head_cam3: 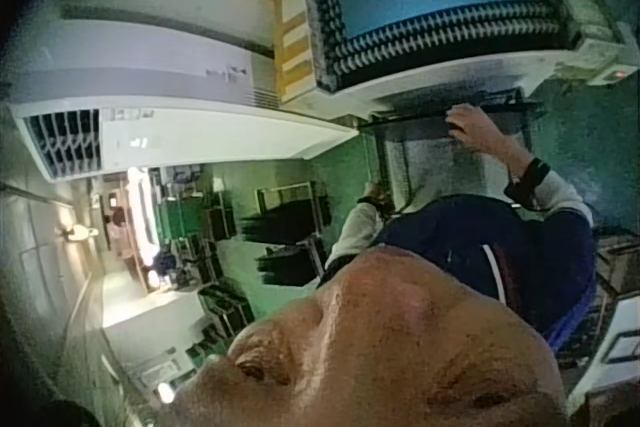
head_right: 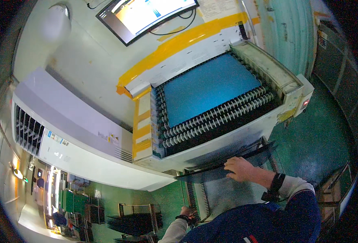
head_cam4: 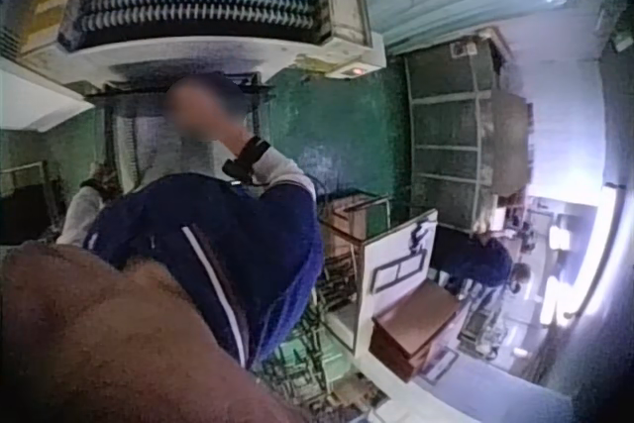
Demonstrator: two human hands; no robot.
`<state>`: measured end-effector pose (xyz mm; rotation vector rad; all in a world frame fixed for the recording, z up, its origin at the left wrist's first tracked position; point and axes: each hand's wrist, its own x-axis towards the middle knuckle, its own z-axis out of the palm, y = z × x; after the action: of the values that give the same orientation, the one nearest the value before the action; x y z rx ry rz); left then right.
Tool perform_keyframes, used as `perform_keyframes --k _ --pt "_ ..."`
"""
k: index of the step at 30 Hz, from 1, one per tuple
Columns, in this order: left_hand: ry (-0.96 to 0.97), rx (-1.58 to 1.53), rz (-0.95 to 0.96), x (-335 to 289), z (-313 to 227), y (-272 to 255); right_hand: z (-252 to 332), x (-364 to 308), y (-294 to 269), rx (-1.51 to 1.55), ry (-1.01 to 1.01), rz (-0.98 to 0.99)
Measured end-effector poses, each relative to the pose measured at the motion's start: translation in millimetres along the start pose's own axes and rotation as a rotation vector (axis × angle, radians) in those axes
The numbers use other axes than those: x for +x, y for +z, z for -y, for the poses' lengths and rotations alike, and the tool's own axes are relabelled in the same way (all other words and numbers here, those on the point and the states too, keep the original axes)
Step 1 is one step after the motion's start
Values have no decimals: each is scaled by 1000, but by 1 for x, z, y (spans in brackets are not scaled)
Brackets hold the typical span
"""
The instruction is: Picking up thin blue sheets and feeding them into a vertical roller machine for processing.
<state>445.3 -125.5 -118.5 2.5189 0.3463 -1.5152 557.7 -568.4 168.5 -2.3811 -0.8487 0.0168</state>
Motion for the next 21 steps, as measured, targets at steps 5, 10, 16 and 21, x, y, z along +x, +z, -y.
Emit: perform_keyframes --k 5,10,16,21 --pt "24 -199 -42 8 12 10 11 -19 7 -213 0 2" --pt "365 992 -126 13 20 1 18 -22 6 -64 58 67" --pt "45 3 -65 19 15 11 -6 -5 29 -240 246 263" --pt "51 99 -59 17 15 10 -29 15 42 -350 387 514"
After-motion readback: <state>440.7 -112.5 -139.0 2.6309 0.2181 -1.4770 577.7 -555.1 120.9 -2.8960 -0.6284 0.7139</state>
